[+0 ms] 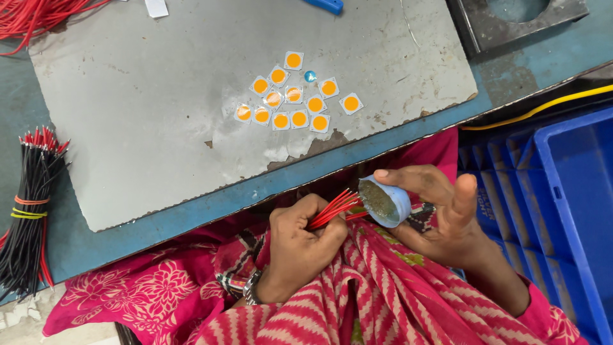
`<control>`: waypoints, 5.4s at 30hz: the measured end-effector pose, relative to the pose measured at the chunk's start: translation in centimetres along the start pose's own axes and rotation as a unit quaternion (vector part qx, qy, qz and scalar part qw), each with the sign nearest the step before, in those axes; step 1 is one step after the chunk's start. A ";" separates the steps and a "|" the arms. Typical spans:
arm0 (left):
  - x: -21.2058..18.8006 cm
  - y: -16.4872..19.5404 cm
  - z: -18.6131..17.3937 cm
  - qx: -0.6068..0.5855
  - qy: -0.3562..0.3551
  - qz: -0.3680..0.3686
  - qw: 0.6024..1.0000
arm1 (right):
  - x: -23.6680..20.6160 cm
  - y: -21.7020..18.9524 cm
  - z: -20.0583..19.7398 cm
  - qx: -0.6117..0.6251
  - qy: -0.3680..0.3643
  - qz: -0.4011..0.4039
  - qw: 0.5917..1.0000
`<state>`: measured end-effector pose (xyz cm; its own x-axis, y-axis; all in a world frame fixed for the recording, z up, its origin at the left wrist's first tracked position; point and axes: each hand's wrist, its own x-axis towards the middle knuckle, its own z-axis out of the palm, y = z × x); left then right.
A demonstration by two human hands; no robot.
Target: The person solders red and black wires onto small square LED modules on a workbench. They strip insulation from wire ends with pliers, dip the stripped ends into a small cup of flux or solder paste, then use a soldering iron to attach the wires to the LED pads, working through the wires one at a time.
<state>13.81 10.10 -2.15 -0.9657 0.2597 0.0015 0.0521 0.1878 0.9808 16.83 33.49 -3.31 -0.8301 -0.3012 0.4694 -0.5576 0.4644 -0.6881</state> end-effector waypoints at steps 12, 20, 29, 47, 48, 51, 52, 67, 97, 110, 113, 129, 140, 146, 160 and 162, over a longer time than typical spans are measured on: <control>0.2 0.0 0.1 0.016 -0.020 -0.023 0.999 | 0.2 0.1 0.5 0.017 -0.007 -0.019 1.000; 0.3 0.1 0.1 0.029 -0.025 -0.010 0.999 | 0.1 0.2 0.8 0.022 -0.021 -0.016 0.999; 0.2 -0.2 0.3 0.019 -0.021 0.009 1.000 | 0.1 0.3 0.8 0.016 -0.022 -0.013 1.000; -0.4 -0.3 -0.3 -0.003 -0.017 -0.004 1.000 | -0.4 0.0 0.2 0.008 0.009 0.021 1.000; -0.4 -0.2 -0.4 -0.003 -0.015 -0.002 1.000 | -0.4 0.0 0.2 0.005 0.012 0.023 1.000; -0.6 0.0 -0.4 -0.009 -0.010 0.000 1.000 | -0.3 -0.1 0.3 0.001 0.019 0.024 1.000; -0.8 0.1 -0.5 -0.016 -0.009 -0.004 1.000 | -0.3 -0.2 0.4 0.003 0.019 0.026 0.999; -3.5 0.3 -1.3 -0.041 -0.025 -0.002 0.999 | -0.4 -2.9 1.5 -0.068 -0.017 0.061 0.996; -2.0 -0.5 1.1 -0.087 -0.061 -0.048 0.993 | -2.4 -0.9 0.0 -0.014 0.028 0.031 0.999; -0.8 -1.9 1.4 -0.147 -0.042 -0.095 0.984 | -1.4 0.3 1.0 0.011 0.008 0.019 1.000; -0.4 -1.7 1.3 -0.131 -0.043 -0.079 0.987 | -1.2 0.5 1.1 0.007 0.007 0.018 1.000; 0.1 -0.8 1.3 -0.053 -0.022 -0.043 0.997 | -0.9 0.6 1.6 -0.006 0.003 0.015 1.000; -0.3 -0.4 0.9 -0.043 -0.004 -0.020 0.999 | -1.2 1.0 1.4 -0.004 0.021 0.031 0.999; -0.3 -0.3 0.8 -0.035 0.001 -0.026 0.999 | -1.2 0.8 1.4 -0.003 0.016 0.031 0.999; -0.3 -0.7 1.2 -0.001 0.023 0.027 0.999 | -0.6 0.2 1.8 0.004 -0.003 0.029 1.000; -0.3 -0.7 1.0 -0.005 0.022 0.028 0.999 | -0.6 0.2 1.9 0.002 0.000 0.030 1.000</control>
<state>14.30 10.89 -3.00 -0.9714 0.2282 0.0650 0.1041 0.1638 0.9810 17.22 32.17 -4.75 -0.8623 -0.2734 0.4263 -0.5064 0.4789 -0.7171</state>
